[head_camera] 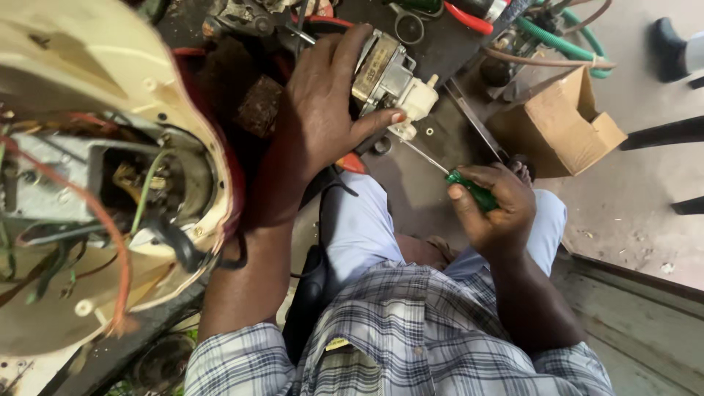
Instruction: The person uses a hammer to tap a small electrical component, then places it on a workbench and uses a screwdriver to adjust internal parts. The person continues to manipulate the component with both hands and different screwdrivers.
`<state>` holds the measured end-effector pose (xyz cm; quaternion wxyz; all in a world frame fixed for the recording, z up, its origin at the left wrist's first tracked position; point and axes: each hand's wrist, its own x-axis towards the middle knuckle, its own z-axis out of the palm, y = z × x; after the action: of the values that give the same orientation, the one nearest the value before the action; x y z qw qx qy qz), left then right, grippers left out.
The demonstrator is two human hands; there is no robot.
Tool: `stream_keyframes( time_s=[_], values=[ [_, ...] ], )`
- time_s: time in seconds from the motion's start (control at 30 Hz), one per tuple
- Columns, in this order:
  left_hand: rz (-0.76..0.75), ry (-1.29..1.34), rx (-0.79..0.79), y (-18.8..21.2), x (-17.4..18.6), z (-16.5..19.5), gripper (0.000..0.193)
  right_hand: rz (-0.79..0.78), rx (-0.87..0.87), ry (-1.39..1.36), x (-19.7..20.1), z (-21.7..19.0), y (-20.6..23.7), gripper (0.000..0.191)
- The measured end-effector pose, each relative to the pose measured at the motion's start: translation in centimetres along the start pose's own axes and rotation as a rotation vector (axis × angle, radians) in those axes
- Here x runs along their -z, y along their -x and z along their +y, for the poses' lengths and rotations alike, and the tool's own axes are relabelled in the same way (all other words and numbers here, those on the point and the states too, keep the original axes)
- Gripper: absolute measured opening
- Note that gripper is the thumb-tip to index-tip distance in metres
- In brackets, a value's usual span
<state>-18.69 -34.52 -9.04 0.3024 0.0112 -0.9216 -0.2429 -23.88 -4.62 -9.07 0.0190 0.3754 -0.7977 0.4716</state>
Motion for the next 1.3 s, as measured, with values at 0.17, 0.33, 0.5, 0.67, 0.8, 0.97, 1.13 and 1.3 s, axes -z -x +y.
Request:
stream_keyframes(
  time_s=[0.17, 0.33, 0.5, 0.67, 0.8, 0.97, 1.13, 1.3],
  values=[
    [-0.007, 0.013, -0.020, -0.5, 0.0, 0.4, 0.103, -0.009, 0.019, -0.052, -1.0, -1.1, -2.7, 0.019],
    [-0.046, 0.005, 0.038, -1.1, 0.4, 1.0, 0.102, -0.034, -0.022, -0.126, -2.0, -0.9, -4.0, 0.019],
    [-0.057, 0.039, 0.043, -1.1, 0.6, 0.9, 0.098, -0.043, -0.057, -0.156, -2.7, -0.5, -4.0, 0.016],
    [-0.063, 0.037, 0.082, -0.6, 0.8, 0.9, 0.098, -0.074, -0.120, -0.142, -3.0, -0.8, -4.0, 0.013],
    [-0.059, 0.051, 0.117, -0.6, 0.8, 1.1, 0.097, -0.087, -0.126, -0.066, -2.7, -1.1, -4.6, 0.013],
    [-0.056, 0.025, 0.118, -0.5, 0.8, 1.2, 0.104, -0.120, -0.135, -0.028, -2.3, -1.7, -5.0, 0.012],
    [-0.051, 0.024, 0.130, -0.2, 0.8, 1.3, 0.103, -0.147, -0.103, 0.084, -1.7, -2.0, -5.3, 0.012],
    [-0.025, 0.016, 0.112, -0.2, 0.5, 1.1, 0.103, -0.102, 0.147, 0.309, -1.2, -1.2, -5.4, 0.025]
  ],
)
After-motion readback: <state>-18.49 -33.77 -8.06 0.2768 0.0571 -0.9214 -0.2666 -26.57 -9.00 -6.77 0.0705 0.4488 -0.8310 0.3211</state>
